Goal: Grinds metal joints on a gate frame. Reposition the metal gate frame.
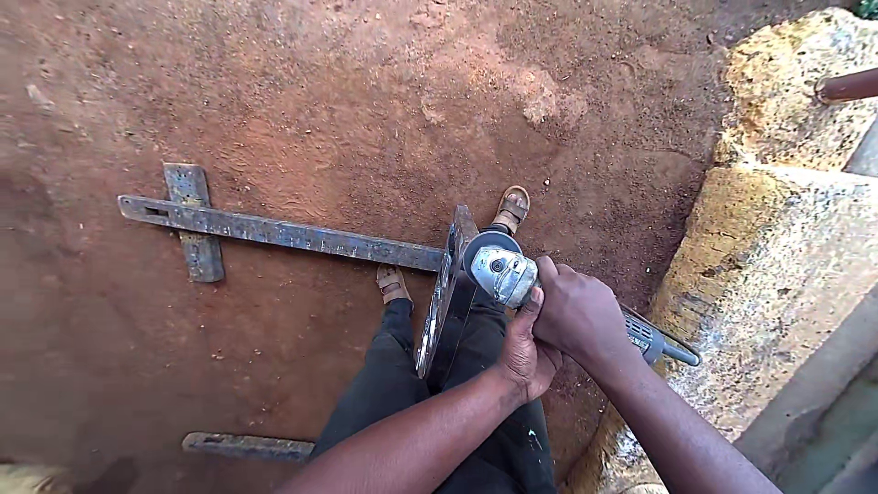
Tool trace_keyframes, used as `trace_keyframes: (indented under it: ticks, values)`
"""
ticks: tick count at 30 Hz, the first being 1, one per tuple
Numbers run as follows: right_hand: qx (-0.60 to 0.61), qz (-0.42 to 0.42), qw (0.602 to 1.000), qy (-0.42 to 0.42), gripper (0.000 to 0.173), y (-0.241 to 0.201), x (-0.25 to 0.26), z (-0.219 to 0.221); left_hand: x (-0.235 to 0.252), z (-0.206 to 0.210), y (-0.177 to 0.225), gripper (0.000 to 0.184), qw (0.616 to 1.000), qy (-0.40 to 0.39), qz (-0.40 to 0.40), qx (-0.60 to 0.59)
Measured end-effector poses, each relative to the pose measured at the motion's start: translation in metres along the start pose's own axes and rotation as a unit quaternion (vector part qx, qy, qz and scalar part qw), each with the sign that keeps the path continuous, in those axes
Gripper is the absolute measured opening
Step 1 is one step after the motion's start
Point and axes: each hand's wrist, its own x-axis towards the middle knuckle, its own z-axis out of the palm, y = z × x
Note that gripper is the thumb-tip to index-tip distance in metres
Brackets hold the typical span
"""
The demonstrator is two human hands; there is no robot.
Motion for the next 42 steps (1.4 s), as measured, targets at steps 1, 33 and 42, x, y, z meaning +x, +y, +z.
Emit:
trace_keyframes:
  ticks: [1,33,42]
  values:
    - [-0.004,0.000,1.000,-0.005,0.037,-0.002,0.000,0.000,0.000,-0.003,0.000,0.061,1.000,-0.006,0.002,-0.007]
    - [-0.010,0.093,0.994,-0.048,0.045,-0.003,-0.013,-0.010,-0.004,-0.001,0.005,0.053,0.994,-0.037,-0.058,0.083]
    - [0.011,0.107,0.991,-0.075,0.048,0.000,-0.019,-0.004,-0.006,-0.007,-0.002,0.060,0.992,-0.021,-0.090,0.081]
